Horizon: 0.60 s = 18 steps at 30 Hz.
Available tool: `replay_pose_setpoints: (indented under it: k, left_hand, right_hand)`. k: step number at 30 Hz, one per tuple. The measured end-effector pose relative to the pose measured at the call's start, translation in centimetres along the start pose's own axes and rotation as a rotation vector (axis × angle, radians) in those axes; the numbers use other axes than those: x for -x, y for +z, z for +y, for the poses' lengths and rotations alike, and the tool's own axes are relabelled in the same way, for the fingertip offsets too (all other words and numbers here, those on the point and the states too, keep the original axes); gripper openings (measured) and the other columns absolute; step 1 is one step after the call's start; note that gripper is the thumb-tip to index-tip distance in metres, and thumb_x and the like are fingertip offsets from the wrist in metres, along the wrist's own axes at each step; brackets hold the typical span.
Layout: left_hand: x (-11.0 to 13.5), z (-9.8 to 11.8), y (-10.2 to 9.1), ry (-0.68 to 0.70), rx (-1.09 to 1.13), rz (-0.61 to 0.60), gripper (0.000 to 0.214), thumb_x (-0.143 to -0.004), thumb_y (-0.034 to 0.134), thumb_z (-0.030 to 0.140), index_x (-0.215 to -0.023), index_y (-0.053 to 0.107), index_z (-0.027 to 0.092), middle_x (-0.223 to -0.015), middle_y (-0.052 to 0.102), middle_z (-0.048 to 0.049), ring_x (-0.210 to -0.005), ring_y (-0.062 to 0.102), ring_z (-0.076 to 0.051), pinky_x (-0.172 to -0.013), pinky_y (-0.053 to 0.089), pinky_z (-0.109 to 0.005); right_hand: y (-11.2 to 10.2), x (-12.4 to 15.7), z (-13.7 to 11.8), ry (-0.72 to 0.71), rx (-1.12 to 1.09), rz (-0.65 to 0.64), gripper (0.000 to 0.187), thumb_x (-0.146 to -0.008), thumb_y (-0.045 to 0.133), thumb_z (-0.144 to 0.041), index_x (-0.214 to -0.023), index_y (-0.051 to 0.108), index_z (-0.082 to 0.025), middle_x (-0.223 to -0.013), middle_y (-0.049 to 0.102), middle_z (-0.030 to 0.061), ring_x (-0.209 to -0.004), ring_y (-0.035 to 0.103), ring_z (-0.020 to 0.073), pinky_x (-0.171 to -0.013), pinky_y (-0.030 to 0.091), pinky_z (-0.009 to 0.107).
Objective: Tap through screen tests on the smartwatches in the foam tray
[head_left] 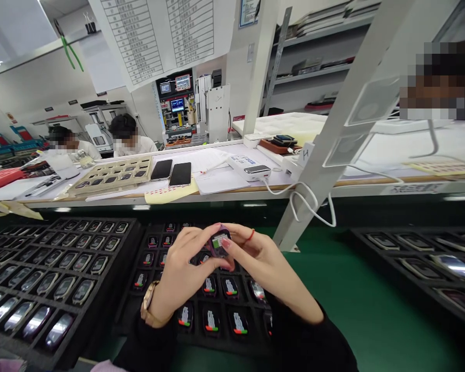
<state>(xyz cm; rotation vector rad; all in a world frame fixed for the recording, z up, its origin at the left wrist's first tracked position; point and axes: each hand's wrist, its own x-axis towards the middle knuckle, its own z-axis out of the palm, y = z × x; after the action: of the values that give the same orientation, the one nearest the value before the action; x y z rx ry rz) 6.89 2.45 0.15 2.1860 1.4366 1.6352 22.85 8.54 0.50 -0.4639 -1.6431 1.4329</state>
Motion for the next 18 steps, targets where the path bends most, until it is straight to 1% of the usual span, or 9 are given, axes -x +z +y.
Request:
replay_pose_setpoints:
  k: [1,3,5,6,9,12,14,16,18]
  left_hand:
    - [0.0,-0.1,-0.1,-0.008,0.007,0.000,0.059,-0.074,0.083,0.022,-0.129,0.063,0.032,-0.108,0.073,-0.0012,-0.096,0.061,-0.019,-0.087,0.053,-0.030]
    - [0.0,-0.2,-0.5,-0.013,0.023,-0.009,0.058,-0.076,0.082,0.023,-0.129,0.062,0.032,-0.108,0.073,-0.0014,-0.096,0.061,-0.018,-0.087,0.053,-0.030]
    - [-0.1,-0.3,-0.7,-0.007,0.035,-0.021,0.058,-0.077,0.081,0.022,-0.131,0.061,0.032,-0.108,0.072,-0.0006,-0.095,0.061,-0.017,-0.087,0.052,-0.029]
    - [-0.1,-0.3,-0.8,-0.006,0.037,-0.026,0.059,-0.077,0.081,0.021,-0.131,0.061,0.032,-0.109,0.072,-0.0001,-0.095,0.060,-0.016,-0.088,0.052,-0.028]
    - [-0.1,-0.3,-0.8,-0.005,0.037,-0.033,0.061,-0.075,0.083,0.021,-0.131,0.060,0.032,-0.111,0.072,0.0010,-0.095,0.060,-0.015,-0.089,0.050,-0.026]
    - [0.0,-0.3,-0.7,0.003,0.040,-0.036,0.061,-0.075,0.083,0.021,-0.131,0.061,0.031,-0.112,0.071,0.0010,-0.096,0.060,-0.015,-0.090,0.049,-0.025]
    - [0.1,-0.2,-0.7,0.008,0.041,-0.041,0.060,-0.076,0.082,0.021,-0.131,0.060,0.031,-0.114,0.071,0.0008,-0.099,0.060,-0.015,-0.091,0.049,-0.026]
    - [0.2,-0.2,-0.7,0.009,0.040,-0.048,0.060,-0.077,0.081,0.021,-0.132,0.059,0.032,-0.115,0.070,0.0009,-0.101,0.060,-0.015,-0.093,0.049,-0.026]
    - [0.2,-0.3,-0.8,0.007,0.041,-0.051,0.060,-0.078,0.080,0.021,-0.133,0.059,0.032,-0.116,0.070,0.0011,-0.101,0.060,-0.015,-0.093,0.049,-0.026]
  right_hand:
    - [-0.2,0.1,0.0,0.011,-0.007,-0.048,0.037,-0.090,0.068,-0.041,-0.120,0.067,-0.020,-0.096,0.074,0.0075,-0.070,0.069,0.0194,-0.056,0.060,0.027]
    - [-0.7,0.2,-0.1,0.013,-0.025,-0.128,0.043,-0.089,0.070,-0.035,-0.129,0.062,-0.021,-0.106,0.073,0.0088,-0.084,0.072,0.0222,-0.070,0.063,0.032]
    - [-0.9,0.3,-0.1,-0.007,-0.053,-0.167,0.045,-0.089,0.071,-0.031,-0.132,0.060,-0.022,-0.115,0.071,0.0093,-0.099,0.070,0.0244,-0.083,0.061,0.036]
    - [-1.0,0.3,-0.1,-0.018,-0.072,-0.177,0.044,-0.090,0.071,-0.030,-0.133,0.060,-0.023,-0.118,0.070,0.0095,-0.103,0.069,0.0247,-0.086,0.060,0.036]
    - [-0.9,0.2,0.0,-0.036,-0.126,-0.186,0.042,-0.093,0.070,-0.033,-0.132,0.061,-0.022,-0.119,0.070,0.0100,-0.101,0.069,0.0237,-0.083,0.060,0.033]
    - [-0.5,0.1,0.1,-0.039,-0.135,-0.161,0.039,-0.094,0.070,-0.037,-0.129,0.065,-0.022,-0.106,0.074,0.0072,-0.084,0.070,0.0194,-0.074,0.059,0.028]
    - [-0.2,0.1,0.2,-0.041,-0.127,-0.113,0.035,-0.093,0.070,-0.038,-0.125,0.068,-0.024,-0.099,0.075,0.0048,-0.075,0.068,0.0169,-0.068,0.058,0.026]
    - [0.0,0.1,0.3,-0.039,-0.123,-0.069,0.032,-0.093,0.070,-0.039,-0.122,0.070,-0.024,-0.097,0.075,0.0041,-0.073,0.067,0.0168,-0.065,0.058,0.026]
    - [0.0,0.1,0.5,-0.031,-0.128,-0.071,0.033,-0.094,0.070,-0.039,-0.123,0.070,-0.024,-0.101,0.075,0.0050,-0.077,0.068,0.0185,-0.068,0.059,0.028]
